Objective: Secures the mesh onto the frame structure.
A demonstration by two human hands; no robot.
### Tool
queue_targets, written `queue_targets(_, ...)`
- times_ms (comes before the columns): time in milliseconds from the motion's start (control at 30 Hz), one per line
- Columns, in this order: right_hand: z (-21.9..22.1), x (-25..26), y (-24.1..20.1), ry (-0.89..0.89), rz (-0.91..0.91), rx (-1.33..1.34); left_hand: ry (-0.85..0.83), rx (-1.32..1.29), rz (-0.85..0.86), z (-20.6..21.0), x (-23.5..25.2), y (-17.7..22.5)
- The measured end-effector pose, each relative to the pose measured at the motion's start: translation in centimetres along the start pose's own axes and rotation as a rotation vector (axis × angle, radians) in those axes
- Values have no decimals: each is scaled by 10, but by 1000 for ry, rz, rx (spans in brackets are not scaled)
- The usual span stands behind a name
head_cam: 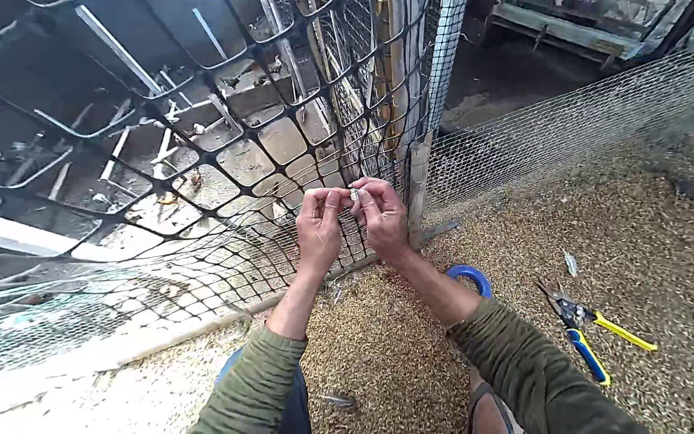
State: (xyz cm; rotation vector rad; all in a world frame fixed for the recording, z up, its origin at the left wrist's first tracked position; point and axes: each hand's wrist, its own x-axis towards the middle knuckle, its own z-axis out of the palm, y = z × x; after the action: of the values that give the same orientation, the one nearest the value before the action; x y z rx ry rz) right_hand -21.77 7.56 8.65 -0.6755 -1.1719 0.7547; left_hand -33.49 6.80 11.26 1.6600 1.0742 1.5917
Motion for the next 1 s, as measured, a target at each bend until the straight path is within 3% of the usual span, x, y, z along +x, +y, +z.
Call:
queue_targets(233, -39, 33, -10, -409, 49, -6, -38, 240, 103, -1, 10, 3)
queue_targets(400, -59, 68, -8, -733, -334, -272, -106, 467, 275, -6, 15, -1)
queue_targets(533, -64, 88, -10, -886, -586, -487, -136, 581, 367, -10, 20, -3)
queue_targets(733, -64, 105, -8, -969, -711, -619, -170, 645, 390, -19, 26, -2)
queue_targets(1000, -57, 87, -14, -882, -579, -579, -258, 437, 486, -10, 17, 4)
